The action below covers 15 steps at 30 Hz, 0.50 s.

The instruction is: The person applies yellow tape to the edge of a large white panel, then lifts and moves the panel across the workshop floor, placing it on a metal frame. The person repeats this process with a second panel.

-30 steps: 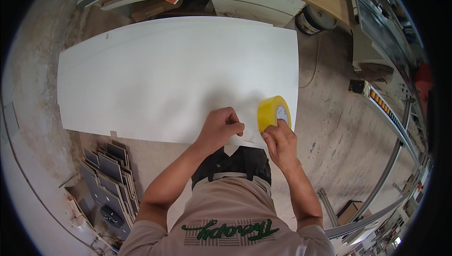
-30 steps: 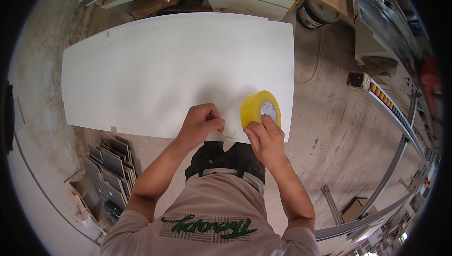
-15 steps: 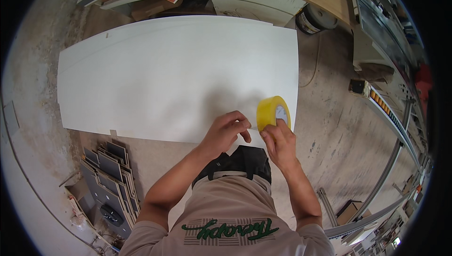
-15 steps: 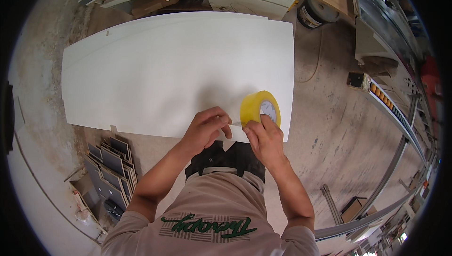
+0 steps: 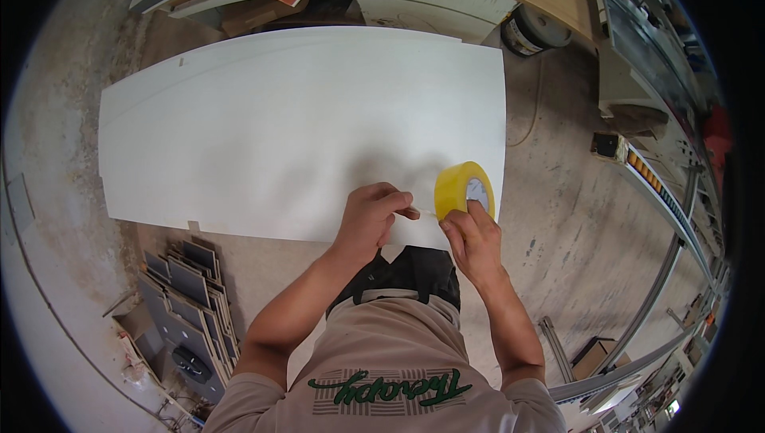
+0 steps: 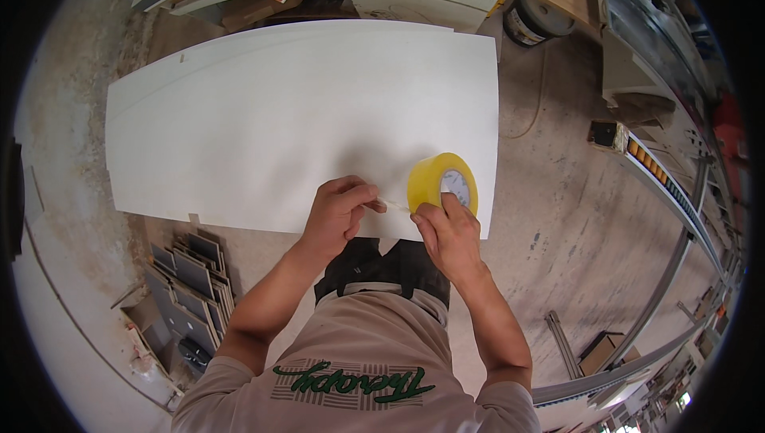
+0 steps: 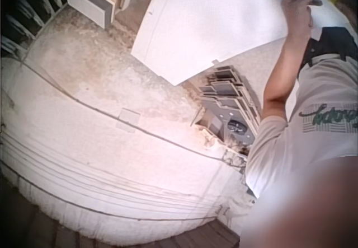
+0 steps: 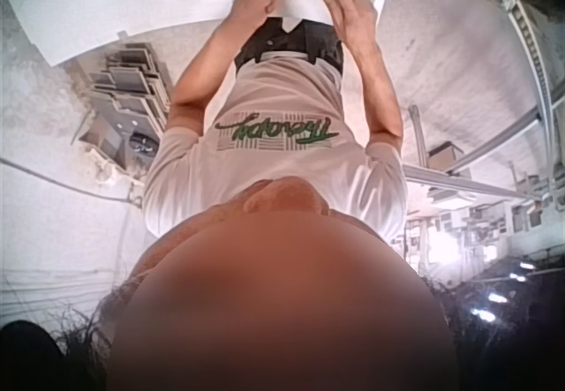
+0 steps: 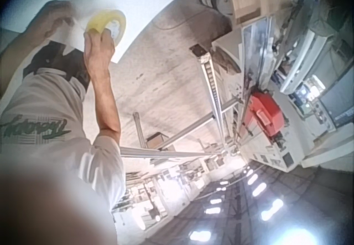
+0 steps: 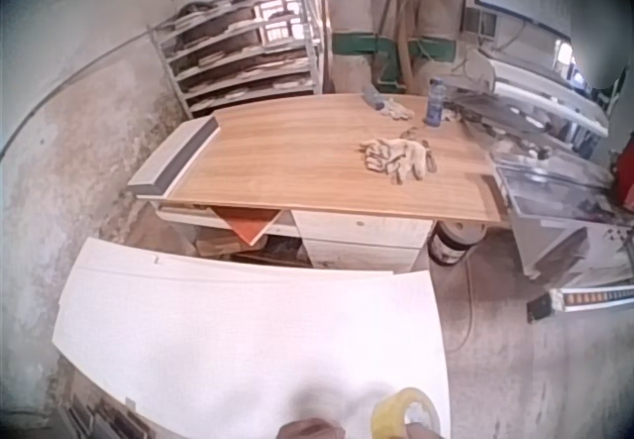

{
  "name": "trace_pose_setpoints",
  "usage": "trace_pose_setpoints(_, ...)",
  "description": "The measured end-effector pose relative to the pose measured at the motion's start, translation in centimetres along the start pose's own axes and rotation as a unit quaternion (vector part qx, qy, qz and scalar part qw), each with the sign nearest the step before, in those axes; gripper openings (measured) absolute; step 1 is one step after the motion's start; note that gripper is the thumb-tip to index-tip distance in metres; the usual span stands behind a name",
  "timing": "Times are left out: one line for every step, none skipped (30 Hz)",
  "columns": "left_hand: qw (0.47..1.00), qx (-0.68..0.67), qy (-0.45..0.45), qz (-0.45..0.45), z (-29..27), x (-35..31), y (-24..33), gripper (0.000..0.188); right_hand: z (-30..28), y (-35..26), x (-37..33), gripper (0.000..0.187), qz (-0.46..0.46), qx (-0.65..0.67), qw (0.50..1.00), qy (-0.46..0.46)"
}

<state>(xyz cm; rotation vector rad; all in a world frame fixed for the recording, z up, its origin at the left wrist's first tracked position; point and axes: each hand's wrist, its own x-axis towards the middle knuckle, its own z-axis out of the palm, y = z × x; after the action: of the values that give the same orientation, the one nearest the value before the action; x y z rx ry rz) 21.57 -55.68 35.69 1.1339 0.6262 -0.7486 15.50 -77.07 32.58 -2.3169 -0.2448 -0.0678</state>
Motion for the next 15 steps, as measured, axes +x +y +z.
trace_pose_setpoints(1.000,0.019,0.010,-0.002,0.0,0.1,-0.2,0.019,0.0,0.1,0.1,0.022,-0.004,0.001,1.000,-0.001)
trace_pose_setpoints(1.000,0.012,0.011,0.010,0.0,0.2,-0.4,0.017,0.1,0.1,0.1,0.022,-0.008,-0.003,1.000,-0.003)
trace_pose_setpoints(1.000,0.010,0.011,0.009,0.0,0.3,-0.6,0.016,0.2,0.1,0.1,0.022,-0.009,-0.005,1.000,-0.002)
trace_pose_setpoints(1.000,0.012,0.020,0.002,-0.1,0.4,-0.8,0.016,0.2,0.2,0.1,0.022,-0.009,-0.005,1.000,0.001)
trace_pose_setpoints(1.000,0.017,0.020,0.017,-0.1,0.4,-1.0,0.016,0.3,0.2,0.0,0.022,-0.013,-0.008,1.000,-0.002)
trace_pose_setpoints(0.999,0.028,0.028,0.026,-0.2,0.5,-1.1,0.017,0.3,0.3,0.0,0.023,-0.015,-0.009,1.000,-0.003)
trace_pose_setpoints(0.998,0.038,0.037,0.035,-0.3,0.5,-1.3,0.018,0.3,0.3,-0.1,0.023,-0.017,-0.011,1.000,-0.004)
trace_pose_setpoints(0.996,0.063,0.045,0.037,-0.4,0.6,-1.5,0.019,0.3,0.4,-0.1,0.022,-0.011,-0.022,1.000,-0.017)
trace_pose_setpoints(0.994,0.088,0.052,0.039,-0.4,0.7,-1.6,0.020,0.1,0.4,0.0,0.022,-0.006,-0.033,0.999,-0.031)
trace_pose_setpoints(0.991,0.112,0.059,0.042,-0.5,0.9,-1.8,0.022,0.0,0.4,0.1,0.021,0.005,-0.049,0.998,-0.050)
trace_pose_setpoints(0.988,0.126,0.057,0.071,-0.6,1.1,-2.0,0.022,-0.2,0.4,0.3,0.021,-0.010,-0.056,0.997,-0.056)
trace_pose_setpoints(0.983,0.137,0.050,0.109,-0.6,1.4,-2.1,0.023,-0.4,0.5,0.6,0.020,-0.025,-0.074,0.995,-0.063)
trace_pose_setpoints(0.977,0.149,0.039,0.148,-0.7,1.9,-2.2,0.023,-0.7,0.6,1.1,0.019,-0.041,-0.100,0.992,-0.063)
trace_pose_setpoints(0.979,0.151,0.039,0.132,-0.8,2.4,-2.2,0.023,-0.9,0.7,1.7,0.018,-0.048,-0.111,0.990,-0.069)
trace_pose_setpoints(0.976,0.187,0.049,0.103,-1.0,2.9,-1.9,0.021,-1.2,0.8,2.5,0.020,-0.055,-0.118,0.986,-0.101)
